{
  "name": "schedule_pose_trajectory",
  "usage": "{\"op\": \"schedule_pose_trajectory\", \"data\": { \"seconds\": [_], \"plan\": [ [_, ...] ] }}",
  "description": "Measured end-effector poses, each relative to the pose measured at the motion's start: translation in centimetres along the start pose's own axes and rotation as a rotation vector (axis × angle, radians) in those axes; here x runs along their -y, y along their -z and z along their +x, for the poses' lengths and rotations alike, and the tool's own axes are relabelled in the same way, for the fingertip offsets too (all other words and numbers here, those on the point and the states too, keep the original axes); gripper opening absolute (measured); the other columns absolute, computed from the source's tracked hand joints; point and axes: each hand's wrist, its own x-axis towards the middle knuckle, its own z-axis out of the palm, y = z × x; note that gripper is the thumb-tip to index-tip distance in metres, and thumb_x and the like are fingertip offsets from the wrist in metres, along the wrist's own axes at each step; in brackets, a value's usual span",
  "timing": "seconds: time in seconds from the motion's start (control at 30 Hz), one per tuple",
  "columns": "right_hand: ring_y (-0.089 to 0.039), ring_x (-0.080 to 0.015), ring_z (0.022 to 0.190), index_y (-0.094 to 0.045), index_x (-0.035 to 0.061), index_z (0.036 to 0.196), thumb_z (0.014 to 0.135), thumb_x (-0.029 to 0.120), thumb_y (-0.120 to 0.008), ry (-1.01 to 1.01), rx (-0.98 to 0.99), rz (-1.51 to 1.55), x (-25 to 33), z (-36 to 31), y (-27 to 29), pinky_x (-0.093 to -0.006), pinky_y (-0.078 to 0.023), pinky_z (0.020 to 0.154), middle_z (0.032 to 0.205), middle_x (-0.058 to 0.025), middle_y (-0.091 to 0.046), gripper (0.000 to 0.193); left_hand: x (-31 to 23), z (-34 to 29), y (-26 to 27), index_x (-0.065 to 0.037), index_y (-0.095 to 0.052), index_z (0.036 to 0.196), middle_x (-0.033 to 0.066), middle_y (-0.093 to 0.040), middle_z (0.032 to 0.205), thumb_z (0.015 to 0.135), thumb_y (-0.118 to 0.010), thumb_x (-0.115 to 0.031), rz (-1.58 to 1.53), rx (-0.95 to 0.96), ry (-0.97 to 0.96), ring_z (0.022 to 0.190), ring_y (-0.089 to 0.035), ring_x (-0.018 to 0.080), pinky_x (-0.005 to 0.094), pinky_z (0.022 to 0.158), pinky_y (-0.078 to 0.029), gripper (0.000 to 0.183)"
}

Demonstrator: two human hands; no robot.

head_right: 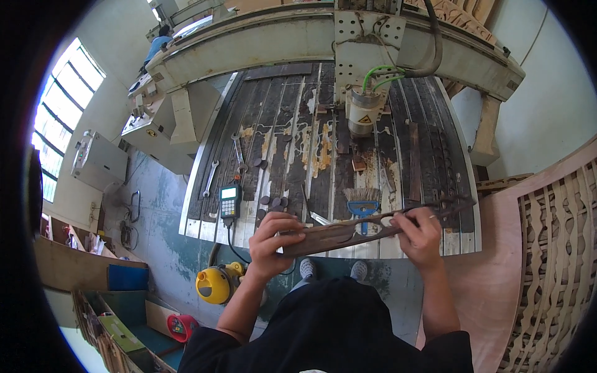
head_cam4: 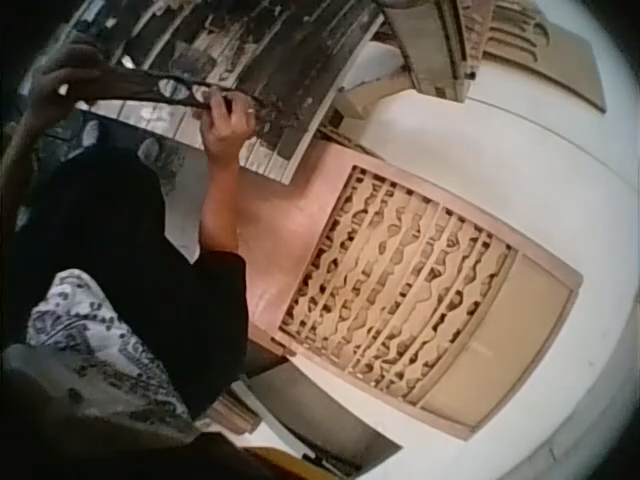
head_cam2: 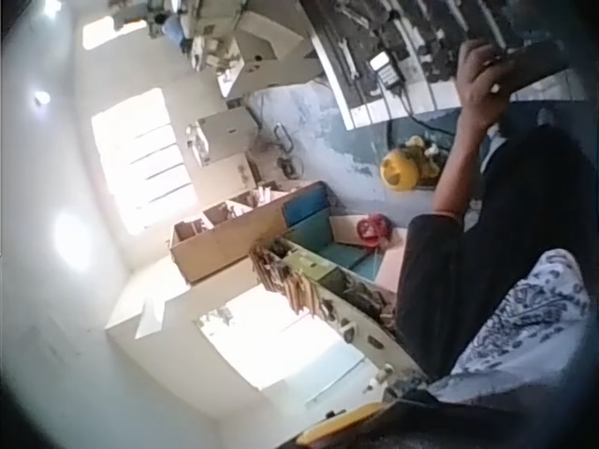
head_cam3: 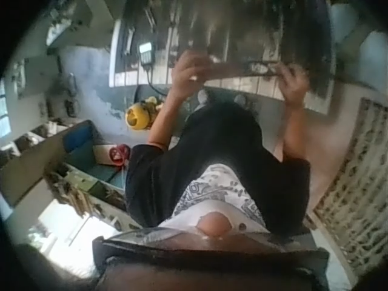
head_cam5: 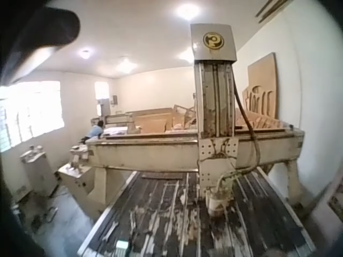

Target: Adjusting wooden blocks on a CNC machine bed, using a handheld controller to operate the machine, and cleaning wooden parts with a brush.

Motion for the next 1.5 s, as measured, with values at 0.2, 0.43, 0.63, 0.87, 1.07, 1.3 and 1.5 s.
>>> {"op": "schedule_pose_trajectory", "data": {
  "seconds": [0.2,0.43,0.63,0.87,1.07,1.3,1.5],
  "plan": [
    [-0.046,-0.0240,0.073,-0.071,0.0051,0.099,0.057,-0.011,-0.073,0.094,-0.098,-0.070,1.2,2.2,3.1,-0.0320,-0.040,0.059,0.082,-0.0082,-0.045,0.045,-0.8,-0.4,0.0,0.003,-0.067,0.092,0.0150,-0.062,0.097,0.049,-0.068,-0.008,0.209,-0.116,-0.206,0.090,-0.060,0.0335,0.0452,0.079,-0.053,0.045],
    [-0.044,-0.0240,0.076,-0.073,0.0080,0.099,0.053,-0.002,-0.077,0.199,-0.273,-0.222,2.2,2.3,4.4,-0.0403,-0.039,0.069,0.085,-0.0062,-0.043,0.047,-1.1,-0.3,-0.1,0.004,-0.067,0.094,0.0150,-0.061,0.096,0.050,-0.068,-0.011,0.298,-0.186,-0.332,0.084,-0.059,0.0300,0.0468,0.077,-0.054,0.046],
    [-0.045,-0.0238,0.076,-0.073,0.0080,0.099,0.053,-0.005,-0.076,0.194,-0.292,-0.219,2.2,2.4,4.4,-0.0399,-0.040,0.070,0.085,-0.0062,-0.044,0.047,-1.4,0.1,-0.1,0.003,-0.067,0.092,0.0145,-0.062,0.096,0.053,-0.068,-0.007,0.292,-0.205,-0.322,0.086,-0.059,0.0302,0.0452,0.078,-0.054,0.040],
    [-0.056,-0.0250,0.069,-0.070,0.0017,0.087,0.061,-0.004,-0.074,-0.087,0.133,0.061,1.0,4.6,5.1,-0.0366,-0.044,0.067,0.073,-0.0089,-0.056,0.026,-2.0,1.6,0.2,0.004,-0.064,0.098,0.0145,-0.067,0.091,0.085,-0.066,-0.007,-0.611,0.183,0.687,0.083,-0.067,0.0242,0.0362,0.076,-0.055,0.017],
    [-0.058,-0.0261,0.069,-0.071,0.0012,0.086,0.066,0.002,-0.075,-0.178,0.258,0.166,1.3,5.8,5.7,-0.0371,-0.046,0.065,0.072,-0.0098,-0.058,0.020,-1.3,0.7,-0.6,0.008,-0.062,0.102,0.0161,-0.069,0.091,0.096,-0.057,-0.019,-1.088,0.064,1.015,0.080,-0.068,0.0211,0.0332,0.072,-0.057,0.029],
    [-0.058,-0.0267,0.069,-0.071,0.0011,0.085,0.067,0.005,-0.076,-0.056,0.275,0.051,2.3,7.2,6.9,-0.0375,-0.046,0.065,0.071,-0.0095,-0.057,0.019,-1.0,-0.2,-0.9,0.007,-0.060,0.108,0.0191,-0.068,0.095,0.096,-0.054,-0.027,-1.283,-0.013,1.116,0.083,-0.069,0.0276,0.0381,0.075,-0.056,0.036],
    [-0.057,-0.0256,0.068,-0.071,0.0013,0.084,0.067,0.006,-0.076,-0.006,0.273,-0.020,3.4,8.2,7.7,-0.0368,-0.045,0.064,0.070,-0.0088,-0.057,0.019,-0.7,-1.0,-1.3,0.008,-0.060,0.109,0.0195,-0.068,0.097,0.096,-0.053,-0.026,-1.358,-0.060,1.083,0.084,-0.068,0.0284,0.0390,0.076,-0.054,0.037]
  ]
}}
